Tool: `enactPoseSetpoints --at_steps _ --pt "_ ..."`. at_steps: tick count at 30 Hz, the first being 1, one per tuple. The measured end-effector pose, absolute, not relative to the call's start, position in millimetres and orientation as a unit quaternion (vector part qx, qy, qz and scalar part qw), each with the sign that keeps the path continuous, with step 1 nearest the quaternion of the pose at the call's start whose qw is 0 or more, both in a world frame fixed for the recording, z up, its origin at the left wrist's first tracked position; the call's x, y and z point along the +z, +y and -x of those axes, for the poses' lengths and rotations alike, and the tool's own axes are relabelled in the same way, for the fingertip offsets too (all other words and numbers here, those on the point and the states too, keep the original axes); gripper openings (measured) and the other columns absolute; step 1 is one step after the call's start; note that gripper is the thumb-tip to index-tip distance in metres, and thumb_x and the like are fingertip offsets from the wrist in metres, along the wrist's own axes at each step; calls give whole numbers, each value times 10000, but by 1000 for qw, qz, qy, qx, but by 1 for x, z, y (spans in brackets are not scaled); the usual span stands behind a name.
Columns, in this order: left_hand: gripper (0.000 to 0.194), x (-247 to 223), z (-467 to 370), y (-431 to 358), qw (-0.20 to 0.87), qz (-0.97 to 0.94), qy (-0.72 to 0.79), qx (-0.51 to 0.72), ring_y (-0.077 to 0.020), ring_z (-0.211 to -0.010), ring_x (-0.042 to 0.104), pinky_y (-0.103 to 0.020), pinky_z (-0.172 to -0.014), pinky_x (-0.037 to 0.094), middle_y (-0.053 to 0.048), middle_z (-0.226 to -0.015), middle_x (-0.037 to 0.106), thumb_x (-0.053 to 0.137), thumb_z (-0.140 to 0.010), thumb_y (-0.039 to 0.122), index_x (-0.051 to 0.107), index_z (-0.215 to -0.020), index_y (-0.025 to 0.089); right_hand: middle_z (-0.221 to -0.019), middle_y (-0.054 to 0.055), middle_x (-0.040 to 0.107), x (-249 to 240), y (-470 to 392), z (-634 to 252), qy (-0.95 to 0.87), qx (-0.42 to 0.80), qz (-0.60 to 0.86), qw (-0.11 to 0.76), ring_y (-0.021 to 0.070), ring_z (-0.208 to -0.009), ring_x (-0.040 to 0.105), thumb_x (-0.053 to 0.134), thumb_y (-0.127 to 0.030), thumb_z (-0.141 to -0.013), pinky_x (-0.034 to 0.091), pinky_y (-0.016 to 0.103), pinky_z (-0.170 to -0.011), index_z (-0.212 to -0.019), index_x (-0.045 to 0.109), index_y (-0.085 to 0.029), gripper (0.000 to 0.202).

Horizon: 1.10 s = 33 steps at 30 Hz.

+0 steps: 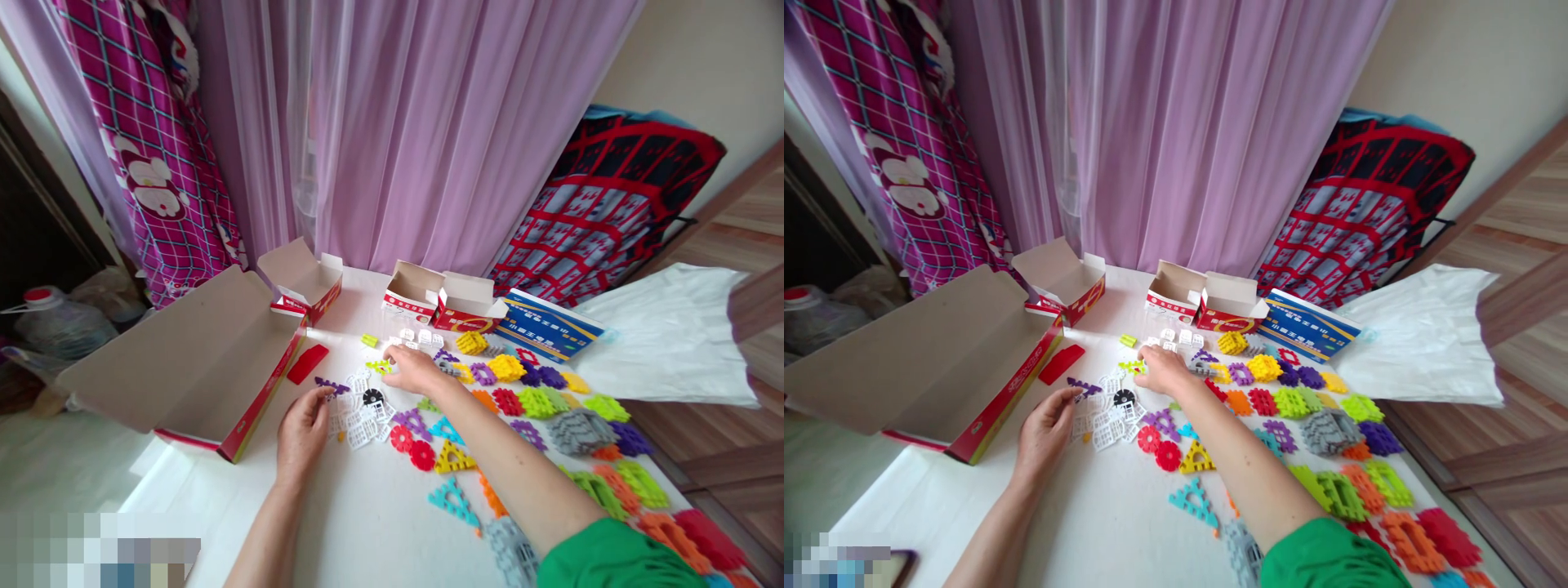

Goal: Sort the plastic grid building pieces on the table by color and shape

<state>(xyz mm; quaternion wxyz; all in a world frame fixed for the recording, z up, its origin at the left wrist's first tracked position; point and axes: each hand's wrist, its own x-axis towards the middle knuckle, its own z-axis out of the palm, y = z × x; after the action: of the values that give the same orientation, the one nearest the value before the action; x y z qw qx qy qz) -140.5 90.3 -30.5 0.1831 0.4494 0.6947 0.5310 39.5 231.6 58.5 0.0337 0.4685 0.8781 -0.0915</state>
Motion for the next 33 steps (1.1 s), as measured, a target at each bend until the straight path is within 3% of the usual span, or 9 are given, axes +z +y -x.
enactPoseSetpoints --at_steps 3,13,17,20,29,33 --pt "298 -31 140 90 182 -449 694 532 -216 -872 680 -337 -811 529 -50 -937 745 495 -791 334 722 -948 221 -1104 35 690 61 238 -26 875 -83 -474 39 225 -1009 629 630 -377 -790 428 288 -788 -1200 576 -257 430" --pt "299 -33 141 91 182 -442 689 545 -218 -885 686 -347 -839 528 -55 -938 750 494 -791 334 728 -937 219 -1224 61 652 61 248 16 887 -46 -455 58 226 -1079 622 588 -325 -848 451 300 -833 -1293 546 -275 449" --pt "296 -36 141 91 184 -449 691 536 -209 -885 683 -328 -819 524 -46 -960 747 489 -801 318 724 -956 224 -1224 15 651 60 238 0 907 -56 -410 77 209 -1086 614 529 -218 -854 444 291 -853 -1181 644 -315 360" --pt "293 -36 141 90 186 -452 690 533 -203 -876 681 -310 -784 527 -40 -957 746 485 -808 309 721 -963 227 -1193 18 660 60 231 -6 924 -61 -359 116 222 -1055 620 575 -263 -816 449 286 -809 -1113 680 -312 319" --pt "295 -30 140 90 188 -447 688 540 -203 -847 681 -313 -790 530 -40 -921 748 486 -797 331 721 -938 222 -1136 71 685 60 223 -12 910 -50 -393 122 249 -1036 631 625 -322 -780 446 299 -782 -1070 664 -235 306" --pt "298 -28 140 90 185 -447 694 533 -206 -851 682 -320 -792 528 -40 -936 749 483 -793 323 723 -940 228 -1143 75 686 60 226 -15 899 -41 -430 72 241 -1044 631 608 -324 -804 448 302 -800 -1102 650 -225 318"
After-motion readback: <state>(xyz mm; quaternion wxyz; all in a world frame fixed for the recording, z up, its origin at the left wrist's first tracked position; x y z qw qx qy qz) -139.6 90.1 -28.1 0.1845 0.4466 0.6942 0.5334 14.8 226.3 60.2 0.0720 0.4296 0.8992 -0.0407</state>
